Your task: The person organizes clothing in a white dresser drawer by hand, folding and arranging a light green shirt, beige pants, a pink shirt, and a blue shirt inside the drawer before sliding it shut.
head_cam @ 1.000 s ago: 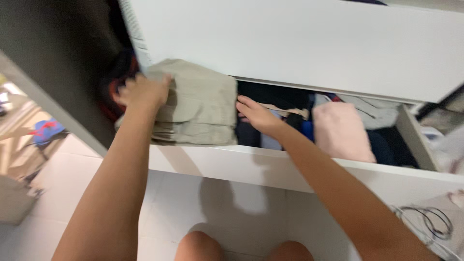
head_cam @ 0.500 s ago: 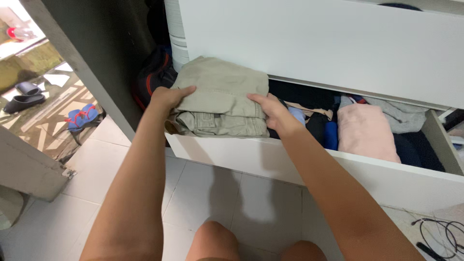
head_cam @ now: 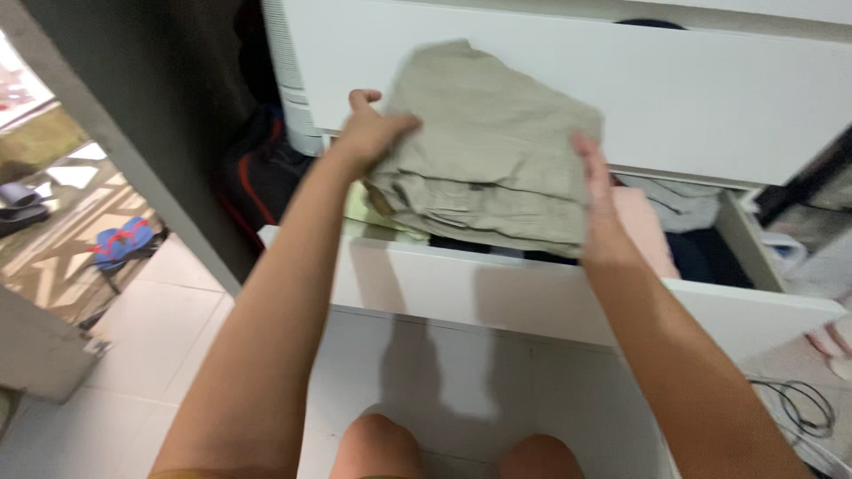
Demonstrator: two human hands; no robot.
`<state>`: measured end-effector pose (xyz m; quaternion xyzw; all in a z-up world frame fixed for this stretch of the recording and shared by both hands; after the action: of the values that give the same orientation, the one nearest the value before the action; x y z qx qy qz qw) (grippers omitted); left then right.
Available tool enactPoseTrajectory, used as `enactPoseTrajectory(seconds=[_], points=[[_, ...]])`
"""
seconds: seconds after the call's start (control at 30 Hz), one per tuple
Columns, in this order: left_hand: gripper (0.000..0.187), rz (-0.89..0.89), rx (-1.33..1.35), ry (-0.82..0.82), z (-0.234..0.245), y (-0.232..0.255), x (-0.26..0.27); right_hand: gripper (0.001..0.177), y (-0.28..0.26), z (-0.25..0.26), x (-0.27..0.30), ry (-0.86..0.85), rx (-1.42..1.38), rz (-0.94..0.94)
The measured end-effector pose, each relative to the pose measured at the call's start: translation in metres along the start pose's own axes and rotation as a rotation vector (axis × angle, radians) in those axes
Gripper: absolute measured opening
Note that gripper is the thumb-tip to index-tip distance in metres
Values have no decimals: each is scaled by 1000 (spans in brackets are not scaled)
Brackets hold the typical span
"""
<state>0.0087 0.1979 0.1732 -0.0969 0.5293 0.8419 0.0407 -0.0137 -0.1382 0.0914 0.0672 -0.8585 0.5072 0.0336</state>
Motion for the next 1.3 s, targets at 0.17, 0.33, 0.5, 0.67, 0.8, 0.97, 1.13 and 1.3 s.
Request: enactPoseTrajectory(seconds=[0.17,0.33,0.5,0.67,0.8,0.97,1.13,1.3], points=[[95,-374,-261,-476,-155,14,5,58,-14,17,74,41,-3,-78],[78,-384,-207,-584,-253,80,37,52,11,34,64,31,89,-127],[52,-390,-520,-460,-290,98,22,47,21,58,45,5,123,-151],[39,-468,-553,-415,-306,37,-60,43,18,83,23,-44,113,-112],[56,58,96,-469,-286,7,-39,42,15,102,26,253,94,-187],[59,10,47,-489,-277,16,-23,43,-2,83,42,113,273,-51],[53,108,473,-371,-251,-18,-52,44,8,109,32,139,223,-137],[48,246,1034,-191,-124,-38,-66,51,-28,190,9,358,283,-62]])
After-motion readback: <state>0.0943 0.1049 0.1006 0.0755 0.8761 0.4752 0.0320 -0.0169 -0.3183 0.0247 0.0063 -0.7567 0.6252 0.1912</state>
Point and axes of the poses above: each hand's wrist, its own x-axis away from the middle knuckle, its own z-axis out of the back of the hand, y = z × x, the point moved 5 cm from there along -x, towards the middle knuckle, and after that the axes turned 8 degrees about -z, right-handed, at the moved point
